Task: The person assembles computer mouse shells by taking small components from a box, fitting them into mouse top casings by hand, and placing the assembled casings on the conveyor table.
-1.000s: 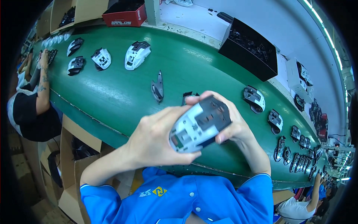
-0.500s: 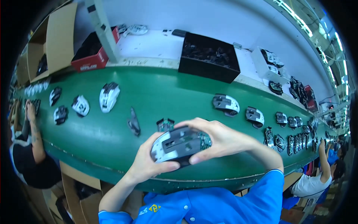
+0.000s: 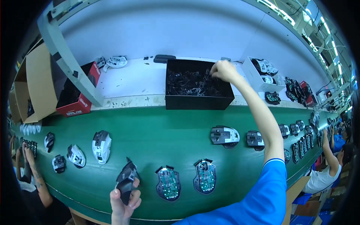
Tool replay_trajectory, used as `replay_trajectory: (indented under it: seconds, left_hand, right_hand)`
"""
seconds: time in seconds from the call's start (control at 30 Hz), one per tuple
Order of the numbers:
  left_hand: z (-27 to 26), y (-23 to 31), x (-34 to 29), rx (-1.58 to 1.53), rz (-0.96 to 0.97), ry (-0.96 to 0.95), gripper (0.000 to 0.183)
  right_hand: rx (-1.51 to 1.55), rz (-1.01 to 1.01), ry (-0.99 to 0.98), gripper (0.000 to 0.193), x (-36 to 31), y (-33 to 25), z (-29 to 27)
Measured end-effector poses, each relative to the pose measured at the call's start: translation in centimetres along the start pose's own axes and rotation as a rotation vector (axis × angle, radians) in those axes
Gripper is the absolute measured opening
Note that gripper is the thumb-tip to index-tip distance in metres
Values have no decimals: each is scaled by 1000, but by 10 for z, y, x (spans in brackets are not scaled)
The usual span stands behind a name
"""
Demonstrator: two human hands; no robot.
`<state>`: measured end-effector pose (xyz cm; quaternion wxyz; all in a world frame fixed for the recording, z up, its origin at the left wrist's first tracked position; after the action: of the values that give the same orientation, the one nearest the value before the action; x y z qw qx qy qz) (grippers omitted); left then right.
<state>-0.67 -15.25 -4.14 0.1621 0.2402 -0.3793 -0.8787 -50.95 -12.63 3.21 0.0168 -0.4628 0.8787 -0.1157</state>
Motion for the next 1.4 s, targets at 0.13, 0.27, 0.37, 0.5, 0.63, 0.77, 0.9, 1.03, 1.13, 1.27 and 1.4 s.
replay_trajectory:
  seconds: [0.13,0.27,0.37,0.5,0.63,0.77,0.9,1.03,1.13,1.27,1.4]
  left_hand:
    - [10,2,21,-50,-63,-54,76]
    - [19,2,28,-7,-98,-74,74]
    - [8,8,22,37,-66,-2,78]
    - [6,5,22,-202,-104,128,74]
    - [16,-1,27,-281,-145,-59,61]
    - [36,3,11,-2,-163,-94,67]
    - [60,0,-13,147,-213,-210,72]
    - [66,0,-32,284,-219,-243,64]
    - [60,-6,-40,314,-253,-174,61]
    - [60,-6,-48,486,-190,-185,51]
    - [63,-3,-48,551,-31,-235,45]
  right_hand:
    - [-341,89,29,23,13,6,1]
    - [-483,141,52,19,9,1,25]
    - [-473,135,169,11,-3,0,23]
    - [56,-32,197,14,-20,4,-9]
    - [720,-89,52,18,-106,-143,-48]
    - [756,-833,-273,16,-217,-281,-43]
    - [554,-1062,-254,25,-262,-300,-40]
    - [295,-1279,-159,30,-304,-321,-38]
    - [123,-1386,-149,30,-327,-328,-34]
    - [-3,-1383,-173,27,-338,-335,-33]
    - [-100,-1395,-192,23,-347,-339,-29]
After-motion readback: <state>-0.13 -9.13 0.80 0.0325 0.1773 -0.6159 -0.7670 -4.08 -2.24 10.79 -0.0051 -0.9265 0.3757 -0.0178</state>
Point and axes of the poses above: each hand's wrist, its own x-axis towards the middle knuckle, its own z-axis out of the palm, y = z × x, the point moved 8 cm from there along x, towards the middle knuckle, and after that the axes turned 10 degrees about x, right-handed, at the moved point
